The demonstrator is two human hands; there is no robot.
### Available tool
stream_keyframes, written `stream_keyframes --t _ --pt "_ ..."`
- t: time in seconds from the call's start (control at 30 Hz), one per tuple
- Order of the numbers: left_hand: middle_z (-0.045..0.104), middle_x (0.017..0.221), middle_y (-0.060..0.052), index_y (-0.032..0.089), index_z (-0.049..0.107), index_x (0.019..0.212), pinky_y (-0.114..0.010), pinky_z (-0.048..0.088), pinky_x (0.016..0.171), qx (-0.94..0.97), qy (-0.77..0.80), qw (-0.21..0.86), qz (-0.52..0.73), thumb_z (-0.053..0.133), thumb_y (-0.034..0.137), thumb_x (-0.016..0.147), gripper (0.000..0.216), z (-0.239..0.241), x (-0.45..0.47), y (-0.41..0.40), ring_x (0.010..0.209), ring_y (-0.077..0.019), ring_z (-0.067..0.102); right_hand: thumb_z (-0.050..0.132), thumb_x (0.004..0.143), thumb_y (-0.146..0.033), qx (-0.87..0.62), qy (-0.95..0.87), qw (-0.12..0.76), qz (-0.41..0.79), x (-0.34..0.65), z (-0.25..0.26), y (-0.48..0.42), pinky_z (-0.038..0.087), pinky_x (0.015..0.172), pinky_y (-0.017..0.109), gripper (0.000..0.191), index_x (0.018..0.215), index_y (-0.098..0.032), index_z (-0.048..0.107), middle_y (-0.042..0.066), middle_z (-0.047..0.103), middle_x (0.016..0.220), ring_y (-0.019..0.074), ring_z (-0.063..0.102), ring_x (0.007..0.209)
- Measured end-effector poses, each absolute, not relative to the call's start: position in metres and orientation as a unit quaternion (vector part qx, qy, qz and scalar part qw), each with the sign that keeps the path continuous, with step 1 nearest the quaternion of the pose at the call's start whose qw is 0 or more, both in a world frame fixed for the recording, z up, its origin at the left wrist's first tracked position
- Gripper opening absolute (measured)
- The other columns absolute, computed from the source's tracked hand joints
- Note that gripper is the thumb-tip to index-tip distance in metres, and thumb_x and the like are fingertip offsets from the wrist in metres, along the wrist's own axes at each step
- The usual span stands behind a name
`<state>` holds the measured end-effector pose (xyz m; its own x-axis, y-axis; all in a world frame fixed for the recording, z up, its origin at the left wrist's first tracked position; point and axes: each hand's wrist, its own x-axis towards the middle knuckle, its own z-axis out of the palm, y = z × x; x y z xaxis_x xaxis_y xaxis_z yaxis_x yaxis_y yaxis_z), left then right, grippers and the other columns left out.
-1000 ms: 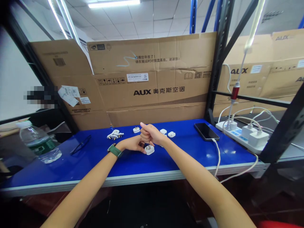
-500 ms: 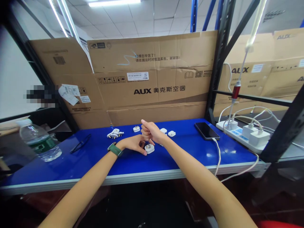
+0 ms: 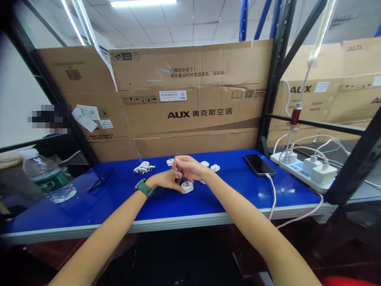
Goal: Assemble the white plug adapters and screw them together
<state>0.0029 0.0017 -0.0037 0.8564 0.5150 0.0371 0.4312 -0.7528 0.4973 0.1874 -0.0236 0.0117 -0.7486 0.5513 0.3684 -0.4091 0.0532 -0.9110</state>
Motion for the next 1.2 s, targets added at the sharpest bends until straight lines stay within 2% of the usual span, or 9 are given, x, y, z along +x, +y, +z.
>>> stream_keyframes --t 0.13,0.23,0.43,0.57,0.67,0.77,0.93,1.07,1.2 --pt "0.068 0.095 -0.006 0.02 0.07 0.121 -0.023 0.044 0.061 0.931 0.231 0.268 0.095 0.082 0.053 0.071 0.061 -0.002 0.005 -0.001 0.067 -0.0122 0.054 0.067 0.087 -0.054 -0.05 -0.632 0.354 0.688 0.187 0.01 -0.02 0.04 0.048 0.022 0.041 0.081 -0.016 0.055 0.0 0.051 0.071 0.01 0.046 0.056" --pt "0.068 0.105 -0.008 0.019 0.069 0.121 -0.023 0.046 0.065 0.928 0.211 0.29 0.1 0.082 0.05 0.073 0.059 0.0 0.006 -0.004 0.074 -0.014 0.057 0.062 0.091 -0.055 -0.049 -0.618 0.331 0.711 0.185 0.012 -0.022 0.036 0.048 0.022 0.043 0.077 -0.016 0.052 -0.003 0.044 0.065 0.008 0.037 0.051" --pt "0.062 0.081 -0.002 0.02 0.069 0.124 -0.023 0.039 0.057 0.925 0.259 0.269 0.073 0.081 0.048 0.073 0.06 0.004 0.006 -0.008 0.061 -0.0116 0.048 0.058 0.093 -0.054 -0.053 -0.568 0.359 0.739 0.185 0.014 -0.025 0.026 0.048 0.02 0.036 0.083 -0.021 0.048 -0.008 0.028 0.061 0.0085 0.024 0.05" --pt "0.058 0.076 -0.001 0.021 0.071 0.12 -0.024 0.038 0.057 0.93 0.253 0.254 0.079 0.081 0.052 0.072 0.058 0.006 0.006 -0.009 0.061 -0.0125 0.047 0.071 0.086 -0.048 -0.055 -0.569 0.408 0.712 0.185 0.01 -0.022 0.032 0.051 0.021 0.036 0.082 -0.021 0.048 -0.005 0.041 0.065 0.0089 0.035 0.053" --pt "0.06 0.083 -0.003 0.022 0.072 0.118 -0.024 0.039 0.057 0.933 0.254 0.241 0.082 0.082 0.055 0.07 0.059 0.006 0.006 -0.008 0.066 -0.0133 0.049 0.068 0.088 -0.05 -0.061 -0.575 0.414 0.703 0.185 0.009 -0.019 0.039 0.056 0.025 0.037 0.08 -0.017 0.053 -0.001 0.05 0.071 0.0112 0.046 0.059" --pt "0.064 0.096 -0.006 0.022 0.071 0.121 -0.023 0.041 0.06 0.929 0.253 0.26 0.079 0.081 0.055 0.071 0.061 0.004 0.005 -0.006 0.07 -0.0134 0.051 0.059 0.094 -0.054 -0.066 -0.587 0.382 0.711 0.185 0.011 -0.02 0.039 0.056 0.025 0.041 0.079 -0.016 0.055 -0.001 0.048 0.065 0.0119 0.046 0.058" --pt "0.065 0.093 -0.005 0.021 0.069 0.123 -0.024 0.042 0.061 0.925 0.258 0.27 0.076 0.081 0.054 0.071 0.063 0.002 0.004 -0.006 0.068 -0.0125 0.052 0.058 0.095 -0.054 -0.052 -0.571 0.363 0.735 0.185 0.013 -0.023 0.03 0.05 0.021 0.034 0.09 -0.02 0.053 -0.007 0.033 0.059 0.0088 0.03 0.05" --pt "0.065 0.091 -0.004 0.02 0.07 0.122 -0.023 0.041 0.06 0.923 0.26 0.274 0.078 0.081 0.052 0.071 0.061 0.005 0.005 -0.009 0.065 -0.0117 0.05 0.07 0.087 -0.05 -0.052 -0.581 0.384 0.715 0.184 0.011 -0.024 0.033 0.05 0.022 0.035 0.087 -0.021 0.05 -0.004 0.046 0.067 0.0098 0.038 0.054" --pt "0.061 0.084 -0.003 0.02 0.071 0.121 -0.022 0.041 0.058 0.928 0.263 0.255 0.069 0.082 0.05 0.071 0.059 0.007 0.006 -0.009 0.065 -0.0115 0.049 0.062 0.091 -0.055 -0.067 -0.58 0.393 0.71 0.183 0.011 -0.023 0.036 0.05 0.024 0.04 0.081 -0.018 0.053 0.0 0.047 0.069 0.0127 0.046 0.059"
